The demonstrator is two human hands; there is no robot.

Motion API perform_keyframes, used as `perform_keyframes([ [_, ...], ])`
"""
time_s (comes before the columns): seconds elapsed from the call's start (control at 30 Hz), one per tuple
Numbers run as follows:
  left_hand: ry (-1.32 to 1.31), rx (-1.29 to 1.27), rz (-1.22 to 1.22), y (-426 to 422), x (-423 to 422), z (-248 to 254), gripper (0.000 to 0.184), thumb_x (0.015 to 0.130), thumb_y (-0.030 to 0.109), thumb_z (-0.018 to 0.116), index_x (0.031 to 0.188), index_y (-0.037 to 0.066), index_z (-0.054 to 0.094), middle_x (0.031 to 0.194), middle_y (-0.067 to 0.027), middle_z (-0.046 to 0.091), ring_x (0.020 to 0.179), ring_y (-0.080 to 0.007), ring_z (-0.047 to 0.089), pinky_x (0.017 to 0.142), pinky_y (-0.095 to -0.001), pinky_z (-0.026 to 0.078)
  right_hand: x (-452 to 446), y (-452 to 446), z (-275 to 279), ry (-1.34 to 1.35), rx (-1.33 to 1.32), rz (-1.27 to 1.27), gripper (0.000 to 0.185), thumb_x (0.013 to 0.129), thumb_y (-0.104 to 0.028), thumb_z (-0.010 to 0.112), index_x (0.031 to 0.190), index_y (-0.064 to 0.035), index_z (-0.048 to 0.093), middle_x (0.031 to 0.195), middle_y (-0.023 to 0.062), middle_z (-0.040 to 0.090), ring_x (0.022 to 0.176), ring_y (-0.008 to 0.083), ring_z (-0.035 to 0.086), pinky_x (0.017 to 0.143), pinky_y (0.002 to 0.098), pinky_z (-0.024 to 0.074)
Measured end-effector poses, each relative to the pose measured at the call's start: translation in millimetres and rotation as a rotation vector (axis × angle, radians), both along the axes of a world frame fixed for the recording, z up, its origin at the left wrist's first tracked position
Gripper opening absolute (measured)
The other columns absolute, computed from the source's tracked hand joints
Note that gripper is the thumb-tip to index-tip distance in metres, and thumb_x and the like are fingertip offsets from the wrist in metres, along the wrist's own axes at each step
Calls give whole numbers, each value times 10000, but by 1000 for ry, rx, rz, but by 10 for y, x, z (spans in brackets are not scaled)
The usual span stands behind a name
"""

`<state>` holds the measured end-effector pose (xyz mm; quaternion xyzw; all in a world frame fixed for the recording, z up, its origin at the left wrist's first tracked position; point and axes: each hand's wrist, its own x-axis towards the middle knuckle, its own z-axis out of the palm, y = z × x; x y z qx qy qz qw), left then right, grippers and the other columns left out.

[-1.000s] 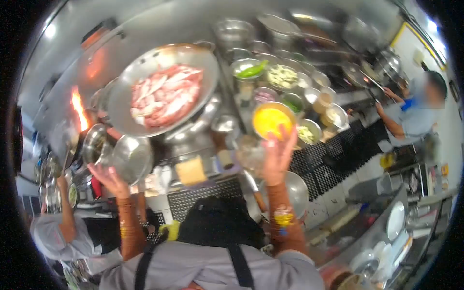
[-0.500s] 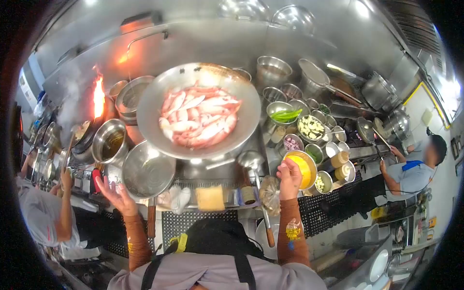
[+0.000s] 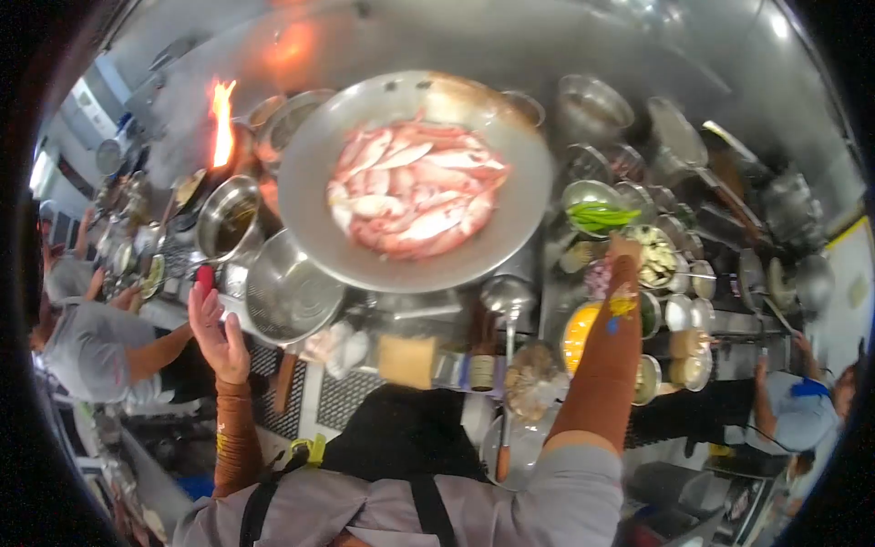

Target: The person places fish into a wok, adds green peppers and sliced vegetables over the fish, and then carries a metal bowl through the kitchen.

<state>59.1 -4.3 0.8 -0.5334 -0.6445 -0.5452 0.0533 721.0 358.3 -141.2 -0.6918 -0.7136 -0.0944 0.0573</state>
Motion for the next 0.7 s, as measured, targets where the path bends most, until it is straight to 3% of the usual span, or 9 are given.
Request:
perform_keyframes([
  [0.13,-71,11,-13,-210,-128,-51,643,968,81,560,1503,-14,215,1525,-194,321,1253,-268,492,1030,-370,421,25,312,-262,1322,-88,-564,326,833,-315,720,765,-2,658,595,82,616,459,166,543,410,316,415],
  [0.2,-73,22,-7,-285,-117,-67,632,975,65,552,1501,-16,212,1518,-204,331,1249,-266,494,1019,-363,433,9,397,-270,1614,-39,-615,298,840,-295,698,738,-24,633,606,75,614,461,155,539,398,279,401],
  [0.4,-39,-43,30,-339,92,36,599,962,19,537,1493,-5,261,1473,-194,412,1221,-226,513,1001,-328,423,-203,93,365,1578,201,-355,197,815,-202,661,729,-31,614,626,67,621,461,131,537,403,270,420],
  [0.5,-57,-54,-43,-277,97,13,579,971,37,516,1492,-7,268,1424,-197,470,1243,-230,508,997,-332,419,-182,-214,940,1162,367,-300,193,805,-167,660,681,-32,601,582,54,588,453,120,510,403,259,393],
  [0.6,-97,-130,-130,-108,201,123,561,963,58,523,1475,-19,309,1391,-201,500,1229,-247,529,1000,-340,419,-429,-757,1411,1305,504,-137,175,800,-127,664,669,-42,586,582,43,574,455,100,471,431,241,360],
  [0.63,-78,-126,-211,2,271,203,561,952,60,534,1468,-19,328,1377,-198,512,1225,-253,534,994,-343,424,-699,-1031,1658,1553,471,-87,152,807,-110,662,688,-44,594,587,30,572,453,94,457,441,231,354],
  [0.7,-56,-81,-341,304,613,533,527,904,48,592,1404,-20,437,1317,-188,559,1181,-267,568,957,-353,456,-1213,-1461,1872,1542,461,-3,201,808,-121,680,654,-83,557,581,13,563,478,93,484,463,218,369],
])
